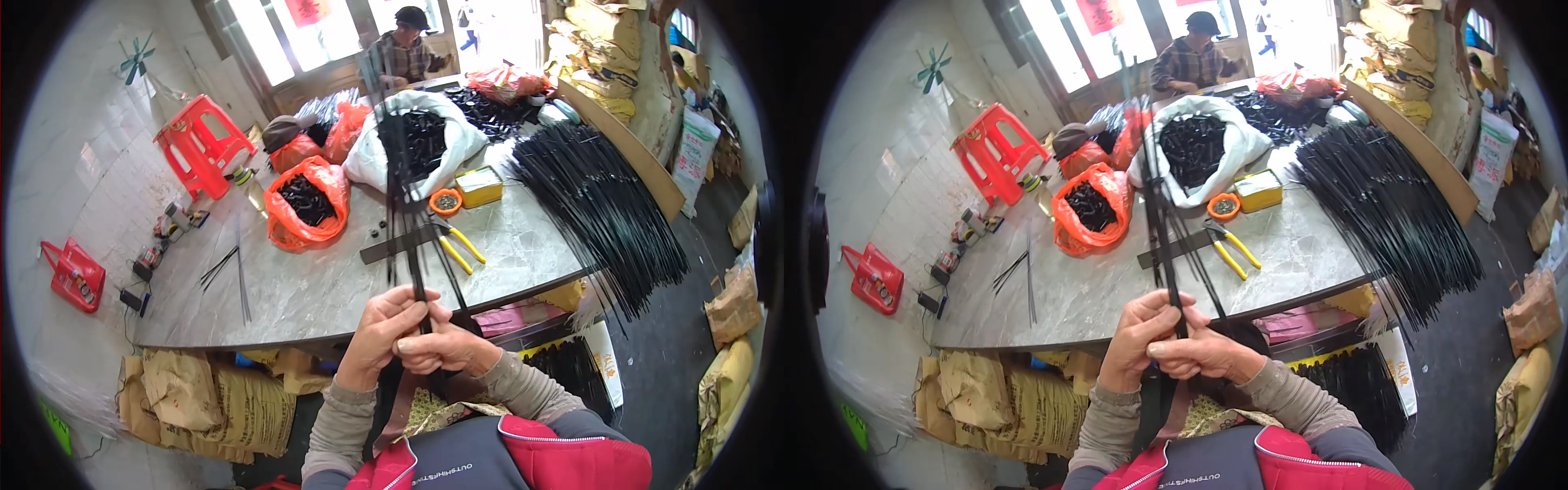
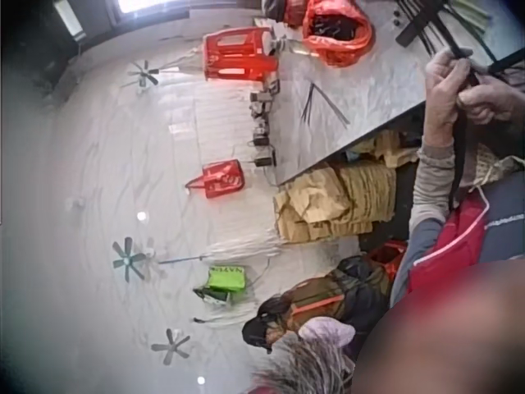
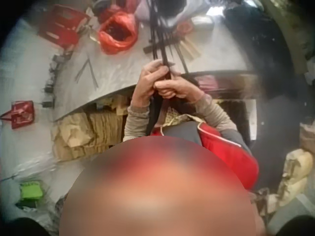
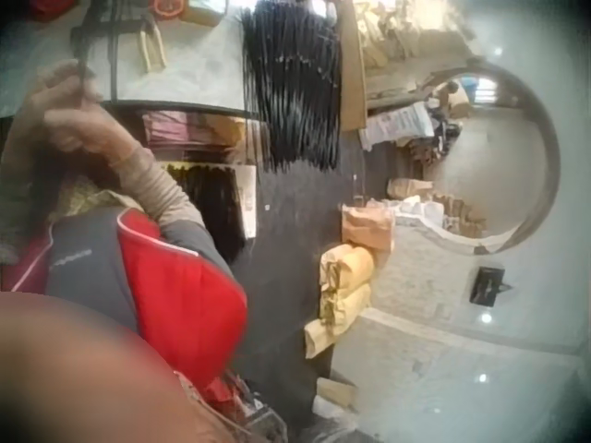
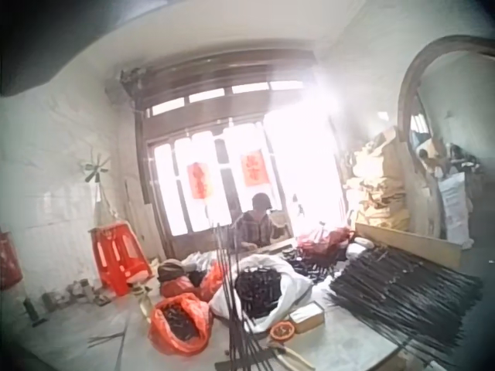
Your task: Assembling industrial brush components by aligning bristle bundles in a jig and attaching them to plastic mounts.
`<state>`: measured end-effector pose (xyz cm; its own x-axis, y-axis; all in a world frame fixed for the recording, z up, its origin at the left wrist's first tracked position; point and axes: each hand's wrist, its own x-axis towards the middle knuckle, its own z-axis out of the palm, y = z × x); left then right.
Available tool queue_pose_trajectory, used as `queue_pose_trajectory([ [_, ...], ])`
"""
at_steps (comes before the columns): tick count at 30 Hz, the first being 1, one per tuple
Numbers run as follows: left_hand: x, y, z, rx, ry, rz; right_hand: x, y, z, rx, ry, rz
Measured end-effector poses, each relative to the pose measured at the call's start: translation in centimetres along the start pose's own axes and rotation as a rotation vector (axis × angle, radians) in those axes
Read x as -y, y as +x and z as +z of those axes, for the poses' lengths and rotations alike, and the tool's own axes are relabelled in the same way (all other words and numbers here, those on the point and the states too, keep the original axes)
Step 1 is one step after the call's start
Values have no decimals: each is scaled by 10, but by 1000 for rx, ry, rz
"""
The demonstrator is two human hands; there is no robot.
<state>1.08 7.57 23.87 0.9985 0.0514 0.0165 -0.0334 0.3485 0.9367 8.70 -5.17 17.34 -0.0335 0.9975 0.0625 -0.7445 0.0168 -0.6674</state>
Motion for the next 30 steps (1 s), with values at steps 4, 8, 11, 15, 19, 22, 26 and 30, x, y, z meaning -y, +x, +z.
queue_pose_trajectory([
  [4,12,-8,-3,9,-4,-38,-14,-1,1,-30,-50,-12],
  [8,14,-10,-2,8,95,59,-18,-1,0,-74,-6,-11],
  [11,4,-17,1,-42,165,84,-17,-2,13,-172,-20,-52],
  [15,-2,-15,-8,-80,179,250,-25,2,17,-172,-141,-153],
  [19,-4,-20,-16,-256,30,338,-22,11,3,-252,-604,-345],
  [22,-16,-34,-12,-342,-38,298,0,0,8,-299,-608,-322],
  [26,-2,-38,2,-344,23,242,30,-5,29,-299,-889,-480],
  [30,13,-43,12,-327,12,263,60,-8,42,-576,-1270,-440],
])
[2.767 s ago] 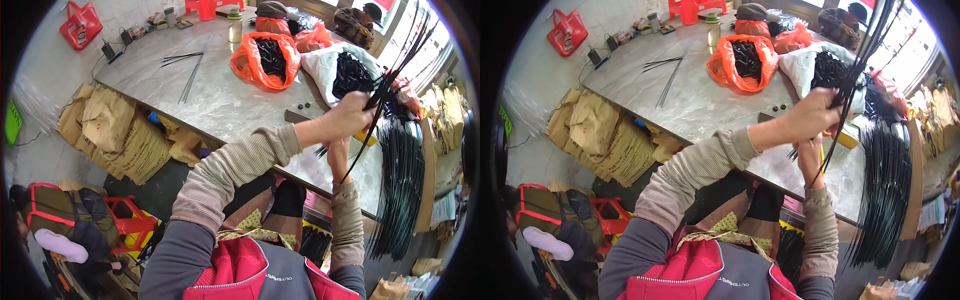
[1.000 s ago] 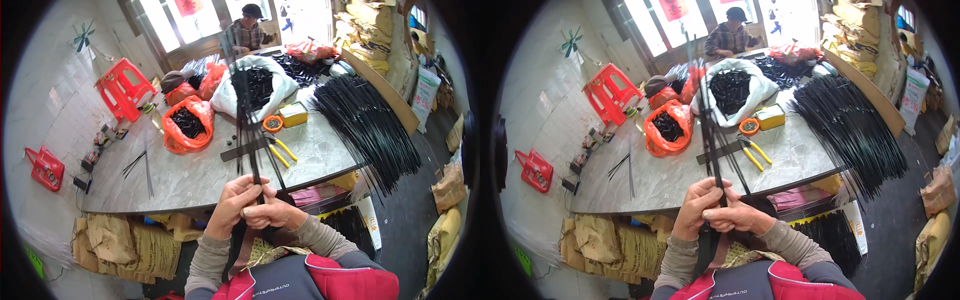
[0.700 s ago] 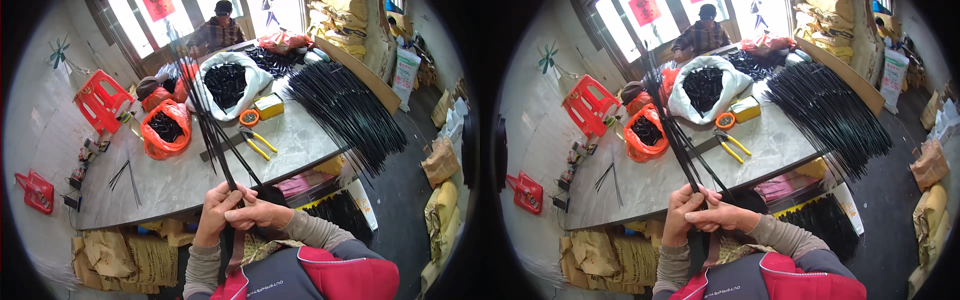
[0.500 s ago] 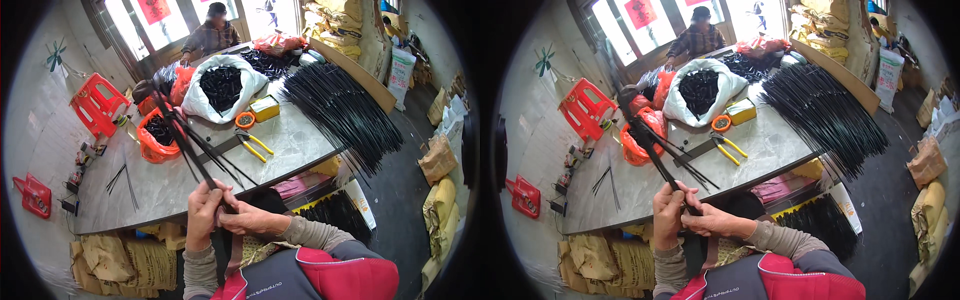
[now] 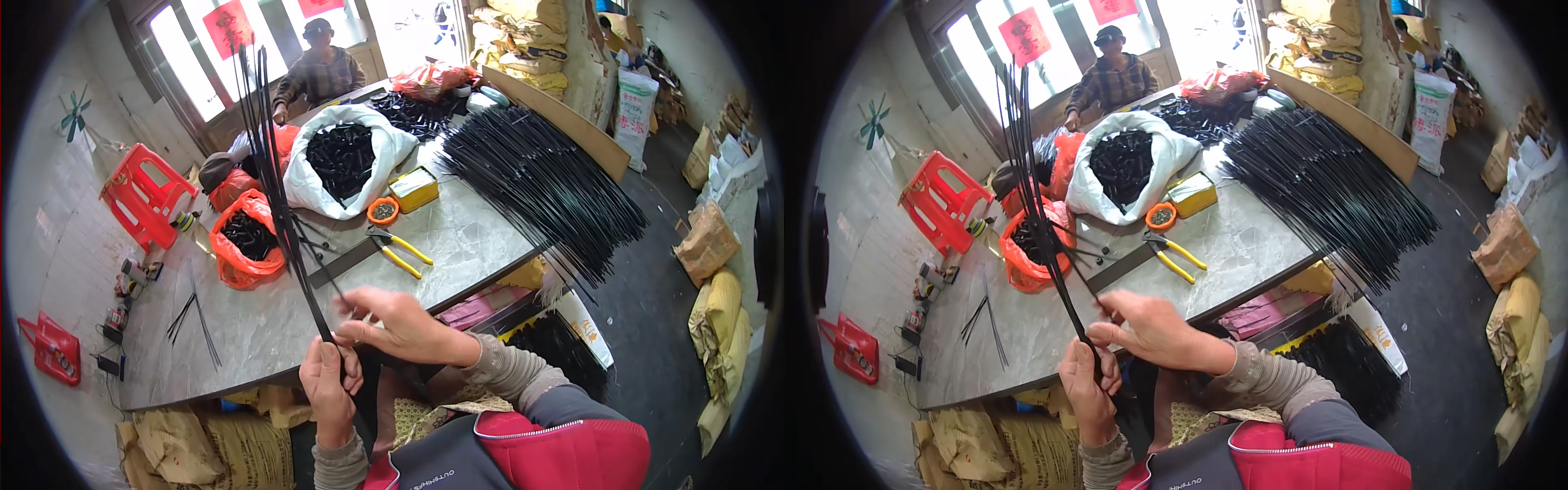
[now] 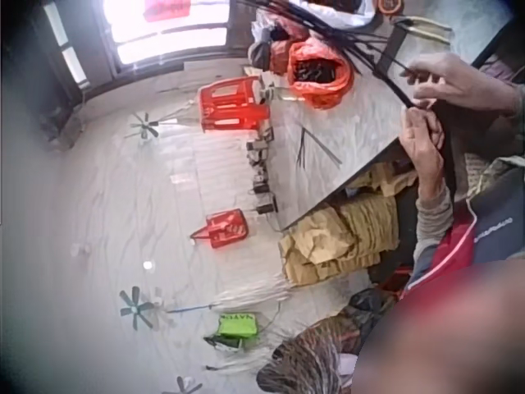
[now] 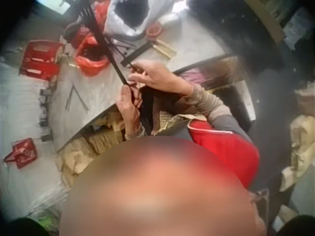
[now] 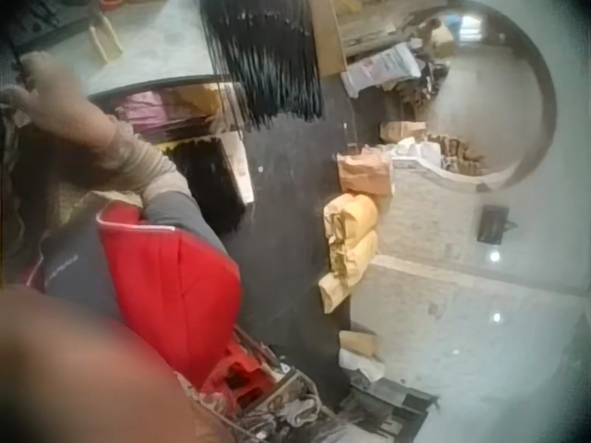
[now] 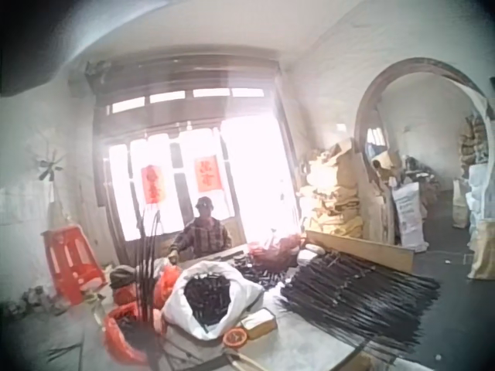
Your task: Assembling industrial brush components by aligning bristle bundles in a jig and attaching them to plastic mounts.
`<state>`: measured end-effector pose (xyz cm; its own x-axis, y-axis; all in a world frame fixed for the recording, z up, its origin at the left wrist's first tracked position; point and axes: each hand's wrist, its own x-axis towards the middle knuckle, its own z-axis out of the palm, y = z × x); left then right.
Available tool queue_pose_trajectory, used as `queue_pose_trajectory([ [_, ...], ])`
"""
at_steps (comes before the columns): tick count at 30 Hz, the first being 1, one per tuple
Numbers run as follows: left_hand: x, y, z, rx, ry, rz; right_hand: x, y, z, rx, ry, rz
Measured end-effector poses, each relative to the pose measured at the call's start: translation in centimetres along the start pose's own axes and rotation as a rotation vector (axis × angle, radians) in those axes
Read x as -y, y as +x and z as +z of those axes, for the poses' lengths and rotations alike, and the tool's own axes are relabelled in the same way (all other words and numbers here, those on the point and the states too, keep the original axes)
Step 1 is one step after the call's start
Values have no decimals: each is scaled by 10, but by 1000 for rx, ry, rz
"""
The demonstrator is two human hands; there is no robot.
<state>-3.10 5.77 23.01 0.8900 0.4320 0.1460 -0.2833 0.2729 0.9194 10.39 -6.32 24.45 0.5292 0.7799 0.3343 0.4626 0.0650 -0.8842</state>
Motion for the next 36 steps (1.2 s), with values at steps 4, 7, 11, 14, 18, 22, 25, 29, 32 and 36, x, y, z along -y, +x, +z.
queue_pose_trajectory([
  [4,-1,-2,12,26,103,3,4,2,-22,-808,-463,-452],
  [7,11,-3,16,32,74,-31,8,-21,-22,-448,-33,-303],
  [11,27,-9,19,57,73,-3,7,-19,-19,-108,254,-114],
  [14,32,-14,22,37,93,-16,4,-9,-24,-136,457,-65],
  [18,32,-12,26,42,93,-71,-6,-7,-24,-201,485,79],
  [22,30,-11,26,101,62,-88,-4,-6,-20,-233,547,50],
  [25,27,-12,25,114,48,-91,-5,5,-19,-275,575,4],
  [29,24,-10,22,67,65,-87,-8,12,-16,-273,559,-12],
  [32,27,-11,16,42,32,-96,-5,18,-12,-271,568,30],
  [36,29,-12,12,49,82,-56,-5,21,-10,-263,496,42],
])
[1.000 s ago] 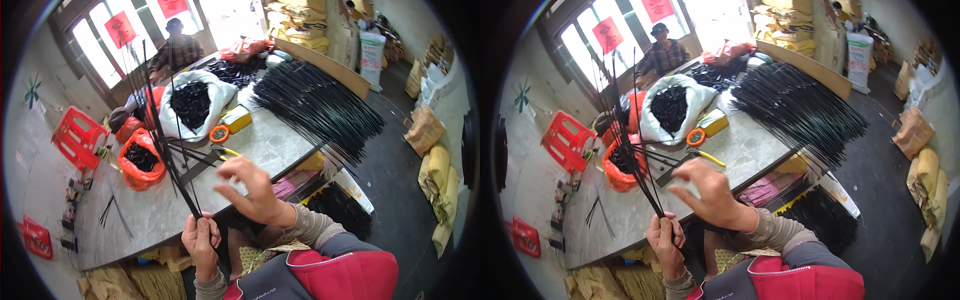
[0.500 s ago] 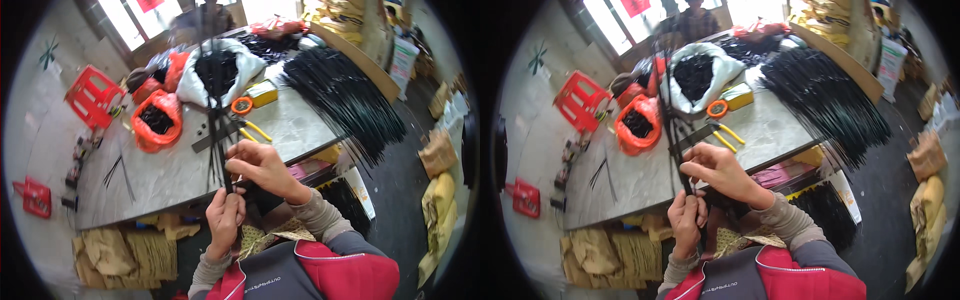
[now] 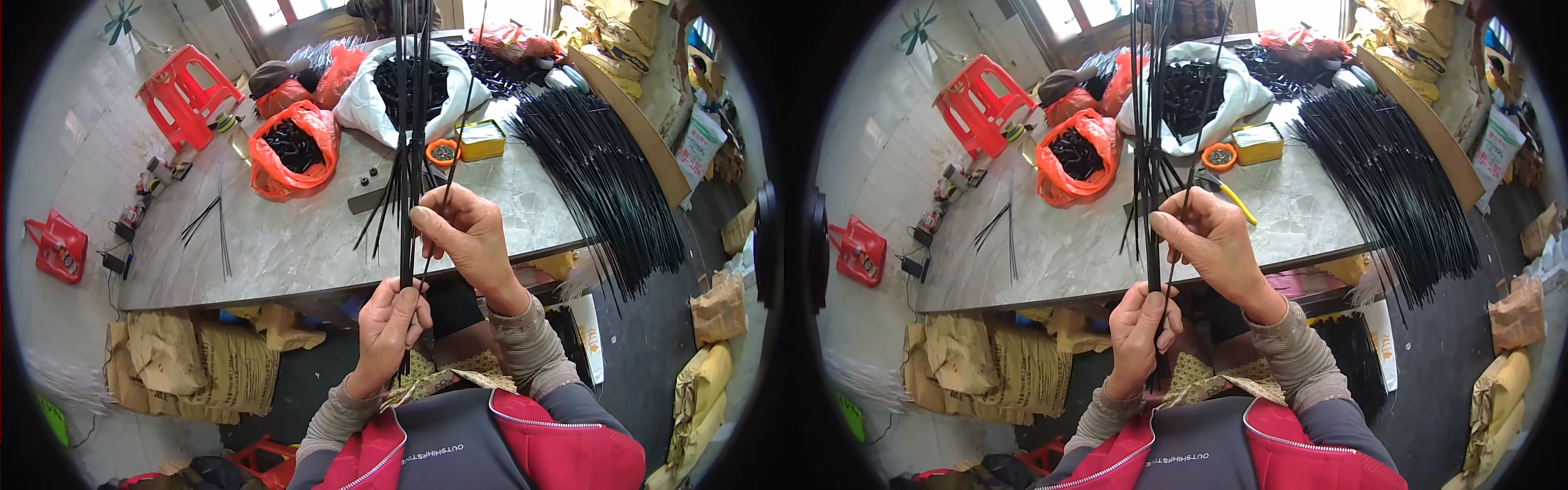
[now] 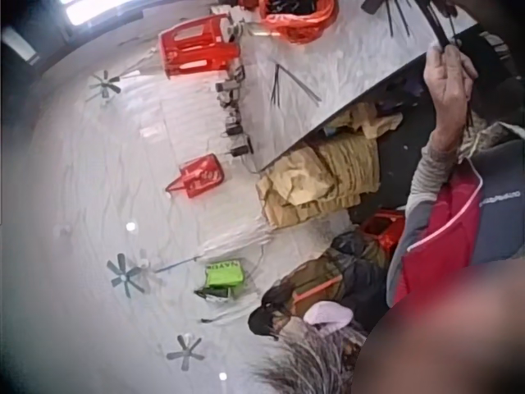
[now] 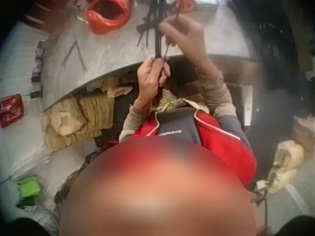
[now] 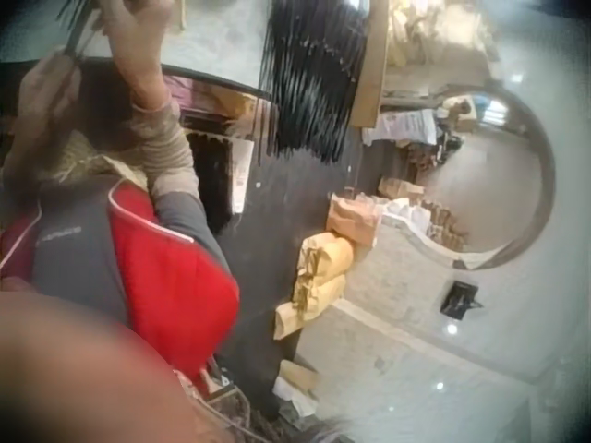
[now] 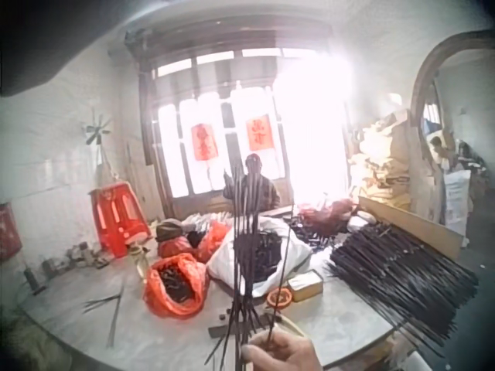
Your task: Assembling industrial brush components by aligning bristle bundles in a jig and attaching them to plastic mounts.
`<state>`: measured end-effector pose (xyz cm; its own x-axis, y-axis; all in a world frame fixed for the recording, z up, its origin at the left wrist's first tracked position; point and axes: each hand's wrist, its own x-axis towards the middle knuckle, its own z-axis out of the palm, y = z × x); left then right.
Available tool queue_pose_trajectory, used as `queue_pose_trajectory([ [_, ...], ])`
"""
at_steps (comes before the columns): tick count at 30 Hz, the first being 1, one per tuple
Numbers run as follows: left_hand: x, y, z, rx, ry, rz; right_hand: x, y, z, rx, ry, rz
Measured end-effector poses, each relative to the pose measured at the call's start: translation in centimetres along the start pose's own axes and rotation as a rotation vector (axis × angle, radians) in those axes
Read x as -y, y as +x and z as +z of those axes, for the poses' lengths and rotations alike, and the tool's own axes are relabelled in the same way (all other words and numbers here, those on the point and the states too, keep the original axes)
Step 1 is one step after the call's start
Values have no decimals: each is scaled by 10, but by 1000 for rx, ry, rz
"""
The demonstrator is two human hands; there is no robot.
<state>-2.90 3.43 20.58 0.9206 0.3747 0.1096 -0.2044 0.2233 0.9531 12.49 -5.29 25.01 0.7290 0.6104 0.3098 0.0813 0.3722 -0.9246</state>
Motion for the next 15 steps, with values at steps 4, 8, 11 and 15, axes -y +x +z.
queue_pose_trajectory([
  [4,-1,2,0,-59,14,6,-6,1,3,-5,-35,-18],
  [8,1,2,-2,-100,10,21,-10,-2,7,-68,-75,-77],
  [11,1,3,-1,-127,-23,7,-12,-4,8,-87,-66,-81],
  [15,0,4,-5,-175,-24,9,-11,-5,10,-126,32,-40],
])
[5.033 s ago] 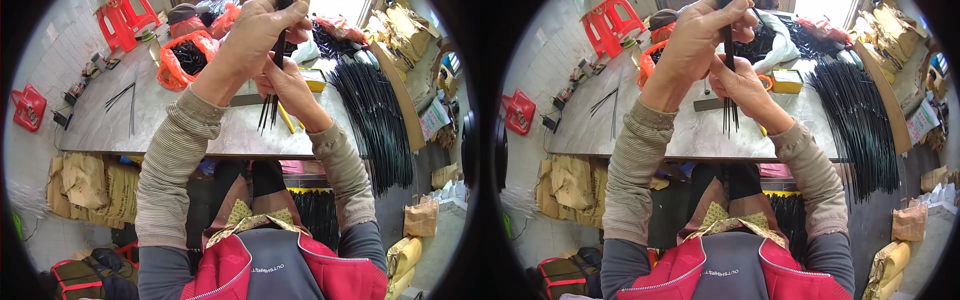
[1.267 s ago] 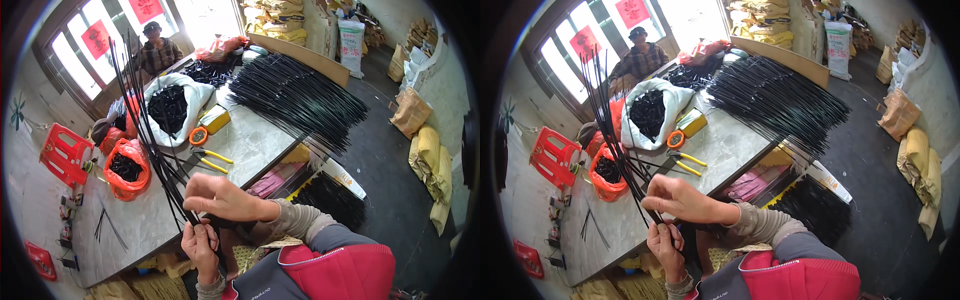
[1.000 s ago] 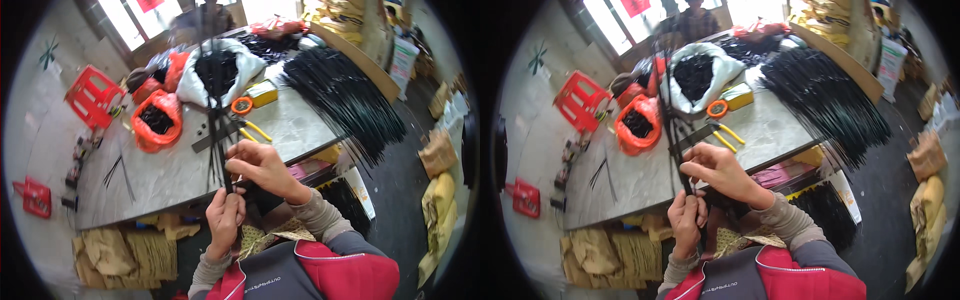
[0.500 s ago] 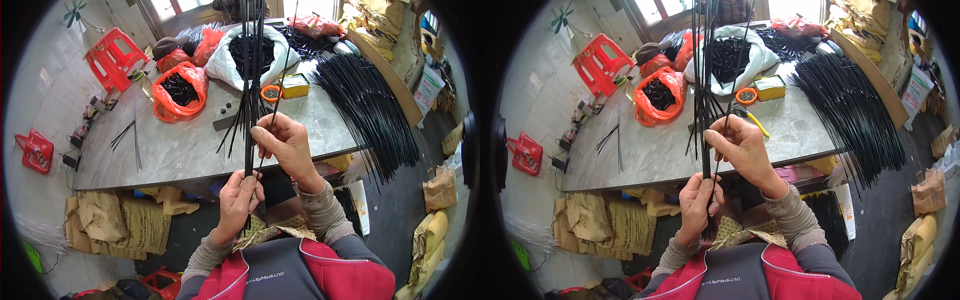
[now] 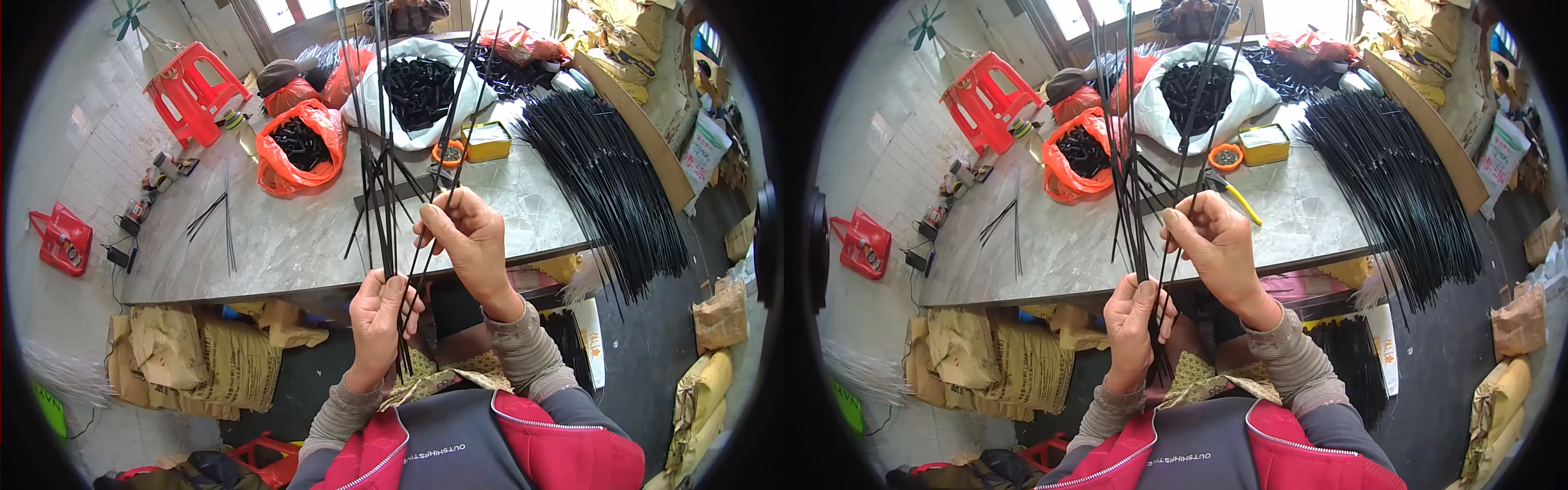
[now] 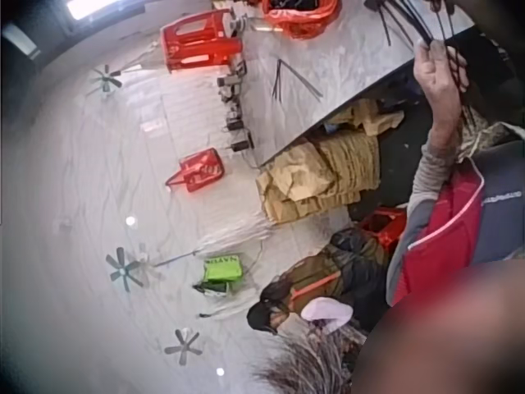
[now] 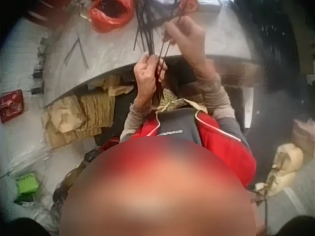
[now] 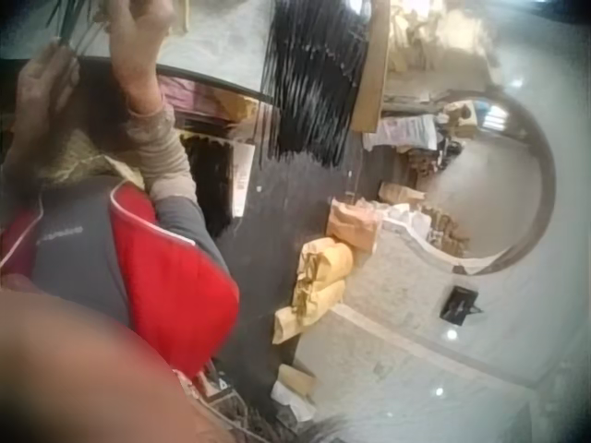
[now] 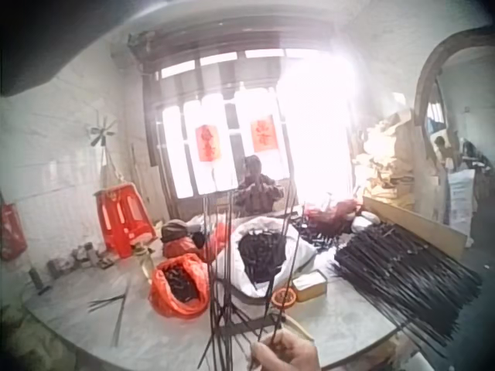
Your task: Assembling industrial brush components by aligning bristle bundles in a jig and attaching them to plastic mounts.
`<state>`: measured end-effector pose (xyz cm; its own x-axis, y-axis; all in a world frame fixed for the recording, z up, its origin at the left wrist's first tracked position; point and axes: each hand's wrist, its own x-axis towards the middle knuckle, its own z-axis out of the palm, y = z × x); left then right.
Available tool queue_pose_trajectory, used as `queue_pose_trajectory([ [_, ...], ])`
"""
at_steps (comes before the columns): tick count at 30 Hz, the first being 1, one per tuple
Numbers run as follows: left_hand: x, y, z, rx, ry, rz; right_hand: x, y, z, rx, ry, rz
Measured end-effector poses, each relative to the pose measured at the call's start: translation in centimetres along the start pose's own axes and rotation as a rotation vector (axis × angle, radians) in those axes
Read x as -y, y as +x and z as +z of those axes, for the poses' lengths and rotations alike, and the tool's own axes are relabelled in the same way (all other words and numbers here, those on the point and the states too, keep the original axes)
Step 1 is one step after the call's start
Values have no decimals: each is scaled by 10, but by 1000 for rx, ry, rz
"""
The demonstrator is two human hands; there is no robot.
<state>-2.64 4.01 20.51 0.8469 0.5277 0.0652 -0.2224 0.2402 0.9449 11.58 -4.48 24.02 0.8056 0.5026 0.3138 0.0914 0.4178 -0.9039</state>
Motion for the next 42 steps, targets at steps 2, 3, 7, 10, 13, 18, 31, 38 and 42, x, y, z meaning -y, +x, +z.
queue_pose_trajectory([
  [2,0,2,-2,-14,21,6,-2,1,-1,20,54,-12],
  [3,0,3,-3,-43,51,21,-2,2,-2,41,108,-23],
  [7,0,9,-18,-76,145,109,7,4,-8,-43,45,-91],
  [10,-3,11,-45,-108,138,108,21,10,-20,-168,85,-156],
  [13,-14,6,-41,-130,120,125,24,19,-35,-163,63,-184],
  [18,-26,2,-28,-113,40,91,24,13,-16,-222,5,-80],
  [31,-16,2,-5,-17,7,101,1,2,10,-31,-20,-106],
  [38,-15,-3,0,10,7,53,-6,6,14,14,-25,-52],
  [42,-16,-3,4,13,49,62,-6,7,14,3,19,-49],
])
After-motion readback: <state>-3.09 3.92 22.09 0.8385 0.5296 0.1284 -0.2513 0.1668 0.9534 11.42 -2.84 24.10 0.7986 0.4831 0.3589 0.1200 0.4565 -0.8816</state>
